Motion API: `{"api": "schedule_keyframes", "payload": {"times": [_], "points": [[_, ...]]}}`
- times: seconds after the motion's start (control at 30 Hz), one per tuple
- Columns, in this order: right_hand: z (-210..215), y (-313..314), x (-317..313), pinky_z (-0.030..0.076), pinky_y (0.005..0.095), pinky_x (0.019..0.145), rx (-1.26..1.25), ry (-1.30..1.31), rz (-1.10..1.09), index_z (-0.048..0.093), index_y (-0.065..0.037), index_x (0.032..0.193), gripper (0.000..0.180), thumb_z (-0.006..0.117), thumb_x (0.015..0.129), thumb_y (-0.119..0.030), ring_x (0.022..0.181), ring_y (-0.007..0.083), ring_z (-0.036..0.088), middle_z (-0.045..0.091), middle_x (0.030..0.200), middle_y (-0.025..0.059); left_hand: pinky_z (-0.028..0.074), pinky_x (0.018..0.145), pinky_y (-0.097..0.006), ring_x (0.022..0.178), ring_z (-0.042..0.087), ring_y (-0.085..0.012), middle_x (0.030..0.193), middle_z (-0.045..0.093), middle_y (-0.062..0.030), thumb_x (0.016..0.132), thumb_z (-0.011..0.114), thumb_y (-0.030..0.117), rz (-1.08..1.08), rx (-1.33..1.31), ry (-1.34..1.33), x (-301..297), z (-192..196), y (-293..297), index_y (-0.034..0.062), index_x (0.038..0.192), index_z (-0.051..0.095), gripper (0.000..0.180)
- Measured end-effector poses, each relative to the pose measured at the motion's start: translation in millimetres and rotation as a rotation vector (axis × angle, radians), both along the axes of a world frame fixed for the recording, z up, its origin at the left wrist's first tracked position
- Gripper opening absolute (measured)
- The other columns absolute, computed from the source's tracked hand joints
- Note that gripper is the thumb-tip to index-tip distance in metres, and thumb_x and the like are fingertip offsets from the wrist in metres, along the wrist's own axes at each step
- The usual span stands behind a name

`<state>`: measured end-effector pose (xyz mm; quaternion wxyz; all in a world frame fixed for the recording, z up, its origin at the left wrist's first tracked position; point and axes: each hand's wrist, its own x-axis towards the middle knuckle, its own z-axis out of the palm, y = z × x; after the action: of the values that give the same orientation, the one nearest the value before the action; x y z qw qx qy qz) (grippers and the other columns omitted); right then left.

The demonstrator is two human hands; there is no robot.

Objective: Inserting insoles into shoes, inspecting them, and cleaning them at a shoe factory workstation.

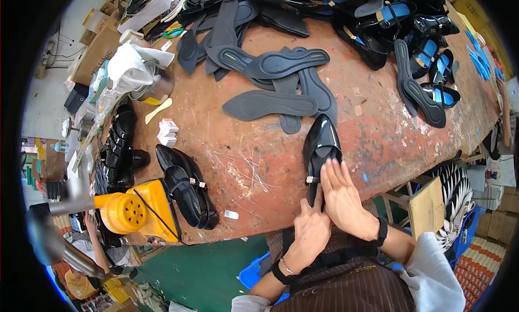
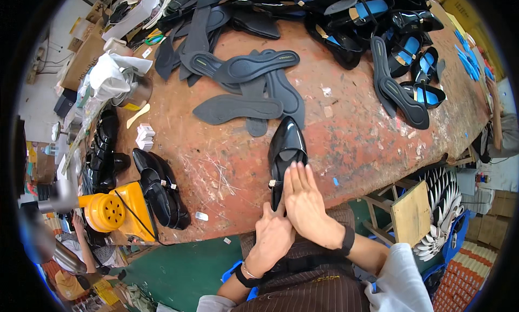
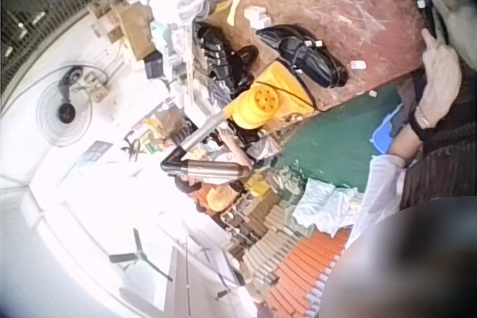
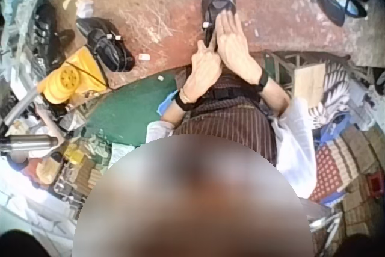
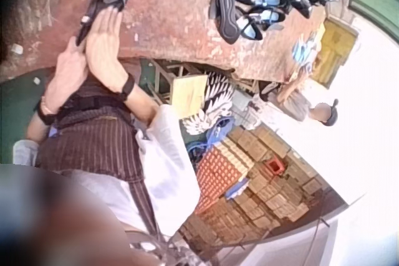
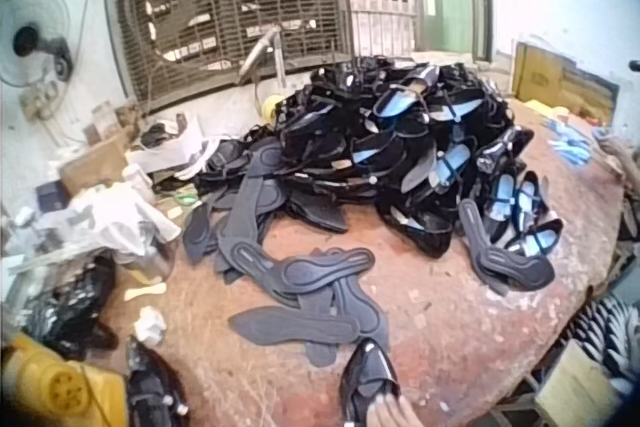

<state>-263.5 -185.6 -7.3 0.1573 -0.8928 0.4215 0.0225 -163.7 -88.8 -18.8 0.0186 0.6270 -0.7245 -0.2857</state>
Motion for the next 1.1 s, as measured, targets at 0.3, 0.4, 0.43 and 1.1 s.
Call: {"api": "schedule_keyframes", "payload": {"times": [0.3, 0.4, 0.43, 1.1], "points": [[-42.7, -17.4, 6.5, 0.022, 0.0584, 0.118, -0.598, -0.023, -0.017, 0.054, 0.010, 0.116, 0.038, 0.054, 0.086, -0.013, 0.109, 0.0356, 0.059, 0.062, 0.104, 0.0221, 0.059, 0.072, -0.044, 0.099, 0.055, -0.0391, 0.142, 0.050, -0.0178, 0.079, 0.074, 0.015, 0.034, -0.058, 0.030, -0.6, 2.2, 0.9, 0.0016, 0.119, 0.065, 0.043], [-50.6, -20.8, 9.8, 0.020, 0.0569, 0.119, -0.139, 0.047, -0.076, 0.058, 0.009, 0.114, 0.036, 0.054, 0.087, -0.014, 0.107, 0.0371, 0.059, 0.060, 0.103, 0.0224, 0.058, 0.073, -0.043, 0.099, 0.054, -0.0385, 0.142, 0.050, -0.0173, 0.079, 0.074, 0.016, 0.049, -0.077, 0.061, -0.1, 3.8, -1.3, 0.0018, 0.120, 0.065, 0.044], [-52.3, -21.5, 10.2, 0.018, 0.0575, 0.119, -0.239, -0.064, -0.093, 0.060, 0.007, 0.105, 0.028, 0.053, 0.084, -0.010, 0.108, 0.0383, 0.060, 0.062, 0.103, 0.0225, 0.058, 0.073, -0.043, 0.099, 0.054, -0.0381, 0.142, 0.050, -0.0171, 0.080, 0.073, 0.016, 0.073, -0.094, 0.078, 0.3, 4.4, -1.6, 0.0021, 0.121, 0.064, 0.044], [37.7, -126.5, 8.8, 0.055, 0.0430, 0.072, -0.219, -0.534, -0.149, 0.070, -0.006, 0.099, 0.018, 0.066, 0.083, -0.013, 0.078, 0.0357, 0.068, 0.071, 0.087, 0.0147, 0.049, 0.089, -0.040, 0.099, 0.057, -0.0347, 0.141, 0.057, -0.0083, 0.087, 0.070, 0.024, 0.224, -0.324, 0.297, 61.5, 59.3, 38.4, -0.0013, 0.105, 0.071, 0.031]]}}
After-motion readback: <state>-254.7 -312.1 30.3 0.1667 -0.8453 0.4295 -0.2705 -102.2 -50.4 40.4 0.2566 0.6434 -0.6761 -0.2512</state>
